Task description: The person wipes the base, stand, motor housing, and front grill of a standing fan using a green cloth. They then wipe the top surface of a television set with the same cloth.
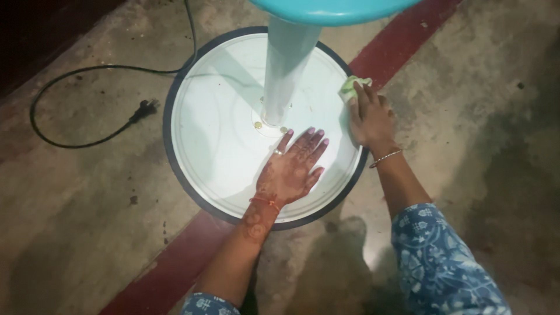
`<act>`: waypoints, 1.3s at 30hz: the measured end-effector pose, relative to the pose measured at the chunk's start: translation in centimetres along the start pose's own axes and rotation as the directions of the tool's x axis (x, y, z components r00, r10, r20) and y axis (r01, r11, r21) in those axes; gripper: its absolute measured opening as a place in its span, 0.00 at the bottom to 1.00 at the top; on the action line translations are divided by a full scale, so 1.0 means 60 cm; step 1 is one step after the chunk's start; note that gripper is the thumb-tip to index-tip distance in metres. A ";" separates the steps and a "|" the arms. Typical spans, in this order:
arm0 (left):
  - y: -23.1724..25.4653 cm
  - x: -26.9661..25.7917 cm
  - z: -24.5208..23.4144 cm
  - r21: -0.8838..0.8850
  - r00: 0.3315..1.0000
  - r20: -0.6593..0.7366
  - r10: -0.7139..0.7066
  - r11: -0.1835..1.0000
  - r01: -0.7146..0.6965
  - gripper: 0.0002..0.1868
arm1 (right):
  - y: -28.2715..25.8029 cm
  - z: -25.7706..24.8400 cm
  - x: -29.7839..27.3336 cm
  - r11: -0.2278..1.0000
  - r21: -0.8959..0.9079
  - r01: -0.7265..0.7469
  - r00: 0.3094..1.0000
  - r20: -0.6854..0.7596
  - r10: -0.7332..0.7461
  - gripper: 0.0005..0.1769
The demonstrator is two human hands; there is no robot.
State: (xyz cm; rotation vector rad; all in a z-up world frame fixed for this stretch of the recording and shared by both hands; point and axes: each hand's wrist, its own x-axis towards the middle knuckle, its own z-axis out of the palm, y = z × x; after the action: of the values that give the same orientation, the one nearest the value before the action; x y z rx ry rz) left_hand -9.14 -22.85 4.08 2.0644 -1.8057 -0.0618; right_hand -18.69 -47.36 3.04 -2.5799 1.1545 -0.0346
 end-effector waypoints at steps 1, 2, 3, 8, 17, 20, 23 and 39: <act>-0.001 -0.003 -0.002 0.001 1.000 0.013 -0.004 1.000 0.004 0.33 | -0.004 0.003 -0.003 1.000 0.004 -0.022 1.000 0.002 0.022 0.32; 0.000 -0.002 -0.002 0.001 1.000 0.019 -0.008 1.000 0.008 0.33 | -0.005 0.002 -0.003 0.999 0.001 -0.042 0.999 0.000 0.042 0.32; 0.000 -0.002 -0.002 0.000 1.000 0.024 -0.012 1.000 0.012 0.33 | -0.006 0.002 -0.003 0.998 -0.002 -0.061 0.998 -0.003 0.061 0.31; 0.001 0.000 -0.001 -0.017 1.000 0.000 -0.012 1.000 0.012 0.33 | 0.004 0.016 -0.022 0.999 0.035 -0.027 0.996 -0.089 0.030 0.31; -0.003 -0.001 0.006 -0.028 1.000 -0.019 -0.003 1.000 0.003 0.32 | -0.009 0.025 -0.078 0.992 0.026 -0.127 0.980 -0.151 0.129 0.30; -0.005 -0.003 0.006 -0.021 1.000 -0.022 0.008 1.000 -0.008 0.31 | -0.010 0.030 -0.096 0.988 0.057 -0.146 0.975 -0.159 0.153 0.30; -0.008 -0.003 0.006 -0.053 0.999 -0.031 0.018 0.998 -0.020 0.29 | -0.006 0.036 -0.115 0.987 0.060 -0.151 0.974 -0.162 0.159 0.31; 0.015 -0.008 0.019 -0.269 0.959 -0.260 -0.109 0.963 0.036 0.18 | -0.015 0.075 -0.214 0.967 -0.077 -0.242 0.957 -0.184 0.225 0.33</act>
State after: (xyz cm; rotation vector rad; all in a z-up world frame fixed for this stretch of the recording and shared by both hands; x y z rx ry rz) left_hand -10.40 -22.79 3.23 1.8506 -1.4699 -0.0317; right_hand -26.05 -36.18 0.35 -2.5460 1.5556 -0.1560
